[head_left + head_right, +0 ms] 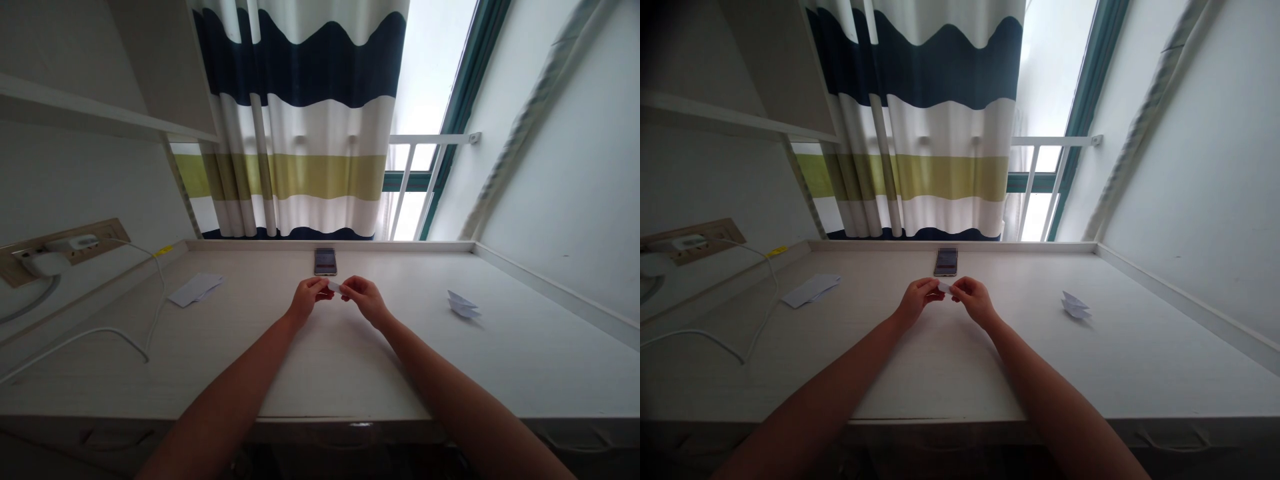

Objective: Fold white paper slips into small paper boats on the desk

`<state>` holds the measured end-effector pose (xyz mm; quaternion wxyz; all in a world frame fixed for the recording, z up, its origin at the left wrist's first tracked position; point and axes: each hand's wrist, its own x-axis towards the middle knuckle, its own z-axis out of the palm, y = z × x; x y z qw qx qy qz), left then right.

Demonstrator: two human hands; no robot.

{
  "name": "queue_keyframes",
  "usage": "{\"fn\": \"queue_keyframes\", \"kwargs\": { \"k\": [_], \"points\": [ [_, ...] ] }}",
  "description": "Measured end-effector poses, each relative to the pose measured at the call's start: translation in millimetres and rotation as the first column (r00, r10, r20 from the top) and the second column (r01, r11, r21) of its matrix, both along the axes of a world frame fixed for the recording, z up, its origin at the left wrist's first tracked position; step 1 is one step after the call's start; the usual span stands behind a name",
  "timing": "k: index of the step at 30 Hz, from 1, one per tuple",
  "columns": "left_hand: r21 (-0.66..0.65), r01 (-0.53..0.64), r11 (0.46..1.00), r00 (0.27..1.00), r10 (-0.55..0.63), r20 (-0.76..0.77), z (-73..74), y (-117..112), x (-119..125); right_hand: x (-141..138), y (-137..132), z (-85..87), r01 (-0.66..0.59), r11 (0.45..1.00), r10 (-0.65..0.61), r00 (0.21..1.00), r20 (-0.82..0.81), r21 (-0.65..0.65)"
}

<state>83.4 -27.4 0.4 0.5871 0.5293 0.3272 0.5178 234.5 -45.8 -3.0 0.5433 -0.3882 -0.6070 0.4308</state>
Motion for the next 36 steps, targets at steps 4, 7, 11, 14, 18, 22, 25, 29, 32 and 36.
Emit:
{"fn": "queue_keyframes", "kwargs": {
  "k": [4,7,11,14,18,22,25,29,32,36],
  "points": [
    [0.005,-0.010,1.000,1.000,0.010,0.009,-1.2,1.1,0.1,-1.1,-0.7,0.5,-0.009,1.000,0.009,1.000,-0.003,-0.013],
    [-0.003,0.019,1.000,1.000,-0.019,0.001,-1.7,1.2,0.5,-2.3,-1.5,2.0,-0.004,1.000,0.003,1.000,-0.030,-0.025],
    [-0.024,0.055,0.998,0.998,-0.055,-0.028,-1.7,0.5,1.1,-2.2,0.0,1.6,0.023,0.999,-0.026,0.996,-0.080,-0.033],
    [-0.016,0.072,0.997,0.996,-0.072,-0.044,-2.5,0.6,1.1,-1.4,1.4,0.0,0.024,1.000,-0.025,0.996,-0.082,-0.010],
    [-0.002,0.073,0.997,0.997,-0.073,-0.033,-4.8,2.1,1.1,-1.6,0.2,0.9,-0.006,1.000,0.006,0.997,-0.074,-0.004],
    [-0.002,0.075,0.997,0.997,-0.075,-0.017,-5.2,2.6,1.4,-2.7,-4.0,5.2,-0.041,0.998,0.038,0.996,-0.080,-0.043],
    [-0.014,0.075,0.997,0.997,-0.075,-0.029,-4.4,2.0,1.3,-2.3,-6.3,7.5,-0.068,0.993,0.059,0.994,-0.089,-0.096],
    [-0.022,0.075,0.997,0.996,-0.076,-0.040,-4.8,2.0,1.6,-0.4,-5.7,6.7,-0.097,0.983,0.082,0.991,-0.101,-0.154],
    [-0.036,0.061,0.997,0.997,-0.062,-0.037,-5.7,2.6,2.1,-0.1,-4.2,4.9,-0.111,0.979,0.092,0.989,-0.114,-0.172],
    [-0.040,0.044,0.998,0.998,-0.046,-0.048,-5.0,2.1,2.4,-1.2,-3.2,3.6,-0.111,0.977,0.092,0.990,-0.111,-0.182]
  ]
}}
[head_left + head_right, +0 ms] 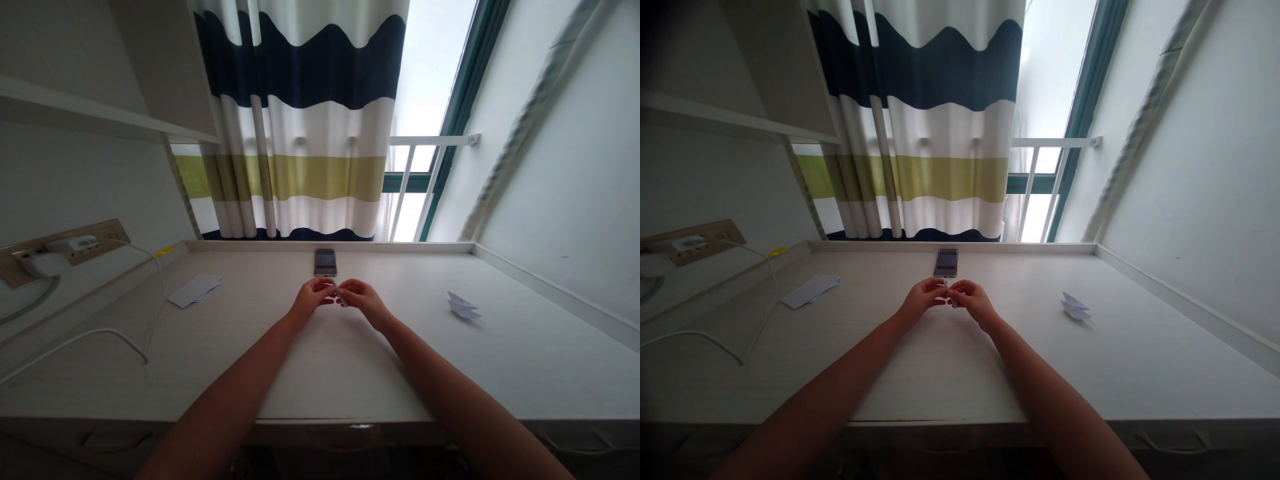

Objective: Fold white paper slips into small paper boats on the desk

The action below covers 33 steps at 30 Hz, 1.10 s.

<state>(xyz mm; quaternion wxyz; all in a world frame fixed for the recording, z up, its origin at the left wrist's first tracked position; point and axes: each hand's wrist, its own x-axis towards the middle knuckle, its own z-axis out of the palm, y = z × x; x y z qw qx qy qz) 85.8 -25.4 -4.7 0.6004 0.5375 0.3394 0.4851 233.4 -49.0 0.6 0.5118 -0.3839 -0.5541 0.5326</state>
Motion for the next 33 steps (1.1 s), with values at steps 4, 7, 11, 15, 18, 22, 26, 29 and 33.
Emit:
{"fn": "queue_keyframes", "kwargs": {
  "k": [4,7,11,15,18,22,26,29,33],
  "points": [
    [0.002,-0.004,1.000,1.000,0.004,-0.009,1.5,-1.1,0.3,-0.3,0.2,-0.9,0.024,1.000,-0.024,1.000,0.016,0.009],
    [-0.003,-0.002,1.000,1.000,0.002,-0.016,1.5,-0.9,0.7,-0.3,0.0,-1.3,0.026,0.999,-0.026,0.999,0.021,0.020],
    [-0.002,0.006,1.000,1.000,-0.006,-0.011,0.5,-0.1,0.9,-1.0,-0.7,-0.8,0.029,0.999,-0.029,0.999,0.023,0.014],
    [0.001,0.019,1.000,1.000,-0.019,0.010,0.1,0.2,1.0,-1.2,-0.7,-0.9,0.024,1.000,-0.024,0.999,0.023,0.012],
    [0.003,0.044,0.999,0.998,-0.044,0.033,0.6,0.0,1.2,-0.8,-0.3,-1.6,0.014,1.000,-0.015,1.000,0.021,0.016],
    [0.008,0.072,0.997,0.996,-0.073,0.046,1.8,-1.0,1.0,-0.9,-0.9,-0.9,-0.001,1.000,0.001,1.000,0.020,0.013],
    [0.005,0.091,0.996,0.995,-0.091,0.029,2.4,-1.7,-0.3,-1.1,-1.9,1.4,-0.017,1.000,0.017,0.999,0.027,0.001],
    [0.008,0.115,0.993,0.993,-0.115,0.016,2.2,-2.1,-1.3,0.1,-1.1,0.8,-0.031,1.000,0.031,0.999,0.020,0.005],
    [0.022,0.147,0.989,0.989,-0.147,0.020,2.1,-2.8,-2.0,2.5,0.8,-2.3,-0.032,0.999,0.032,0.999,-0.004,-0.019]
  ]
}}
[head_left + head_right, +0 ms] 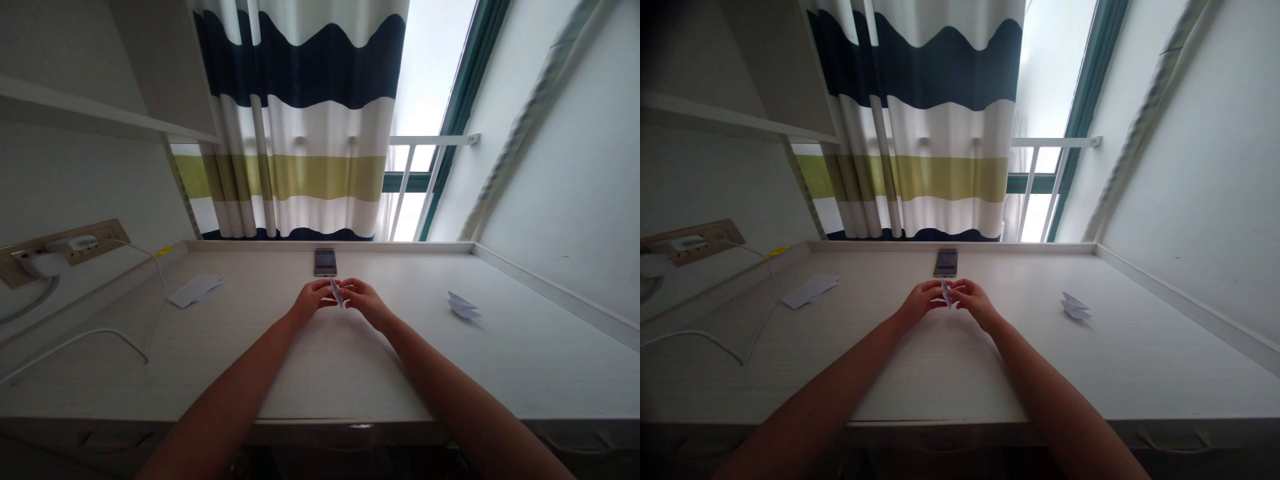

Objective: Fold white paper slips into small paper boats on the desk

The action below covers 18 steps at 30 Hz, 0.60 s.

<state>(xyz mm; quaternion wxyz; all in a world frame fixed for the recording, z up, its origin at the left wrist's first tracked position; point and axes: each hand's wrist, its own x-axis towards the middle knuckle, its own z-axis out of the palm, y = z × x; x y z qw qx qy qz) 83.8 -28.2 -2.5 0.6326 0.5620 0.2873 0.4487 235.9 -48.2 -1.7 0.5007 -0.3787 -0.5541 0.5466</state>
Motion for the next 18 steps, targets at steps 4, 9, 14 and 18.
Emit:
{"fn": "queue_keyframes", "kwargs": {
  "k": [4,9,14,18],
  "points": [
    [0.004,0.033,0.999,0.999,-0.033,0.011,0.4,-0.8,-0.3,0.8,0.3,-1.0,-0.032,0.999,0.031,0.999,-0.039,-0.029],
    [0.004,0.061,0.998,0.998,-0.061,0.030,-1.7,0.0,0.1,0.2,-0.1,-0.7,-0.064,0.996,0.058,0.993,-0.102,-0.062],
    [-0.018,0.069,0.997,0.996,-0.067,0.066,-4.5,0.9,1.7,-0.8,-2.2,1.5,-0.120,0.986,0.102,0.983,-0.156,-0.114],
    [-0.040,0.079,0.996,0.994,-0.076,0.075,-3.4,-0.2,2.4,-0.9,-4.2,3.5,-0.158,0.979,0.132,0.973,-0.191,-0.128]
  ]
}}
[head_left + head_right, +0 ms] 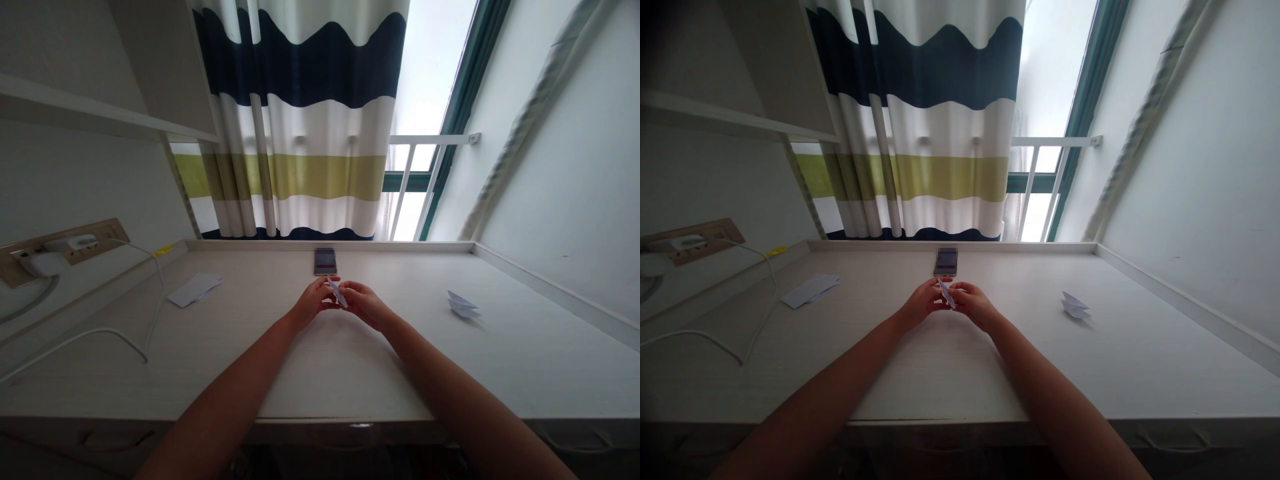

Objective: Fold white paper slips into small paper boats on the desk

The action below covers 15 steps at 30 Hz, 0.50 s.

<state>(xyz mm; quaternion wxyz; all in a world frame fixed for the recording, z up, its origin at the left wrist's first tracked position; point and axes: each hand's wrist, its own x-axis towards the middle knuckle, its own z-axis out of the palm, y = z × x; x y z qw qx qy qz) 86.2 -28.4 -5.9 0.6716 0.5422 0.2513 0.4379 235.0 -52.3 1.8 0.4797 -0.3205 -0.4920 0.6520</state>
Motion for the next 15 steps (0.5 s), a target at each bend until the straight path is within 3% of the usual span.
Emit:
{"fn": "queue_keyframes", "kwargs": {
  "k": [15],
  "points": [
    [0.025,0.008,1.000,1.000,-0.008,0.007,0.5,-0.2,-0.8,-0.2,1.9,-1.9,0.003,0.999,-0.006,0.997,-0.073,-0.037]
  ]
}}
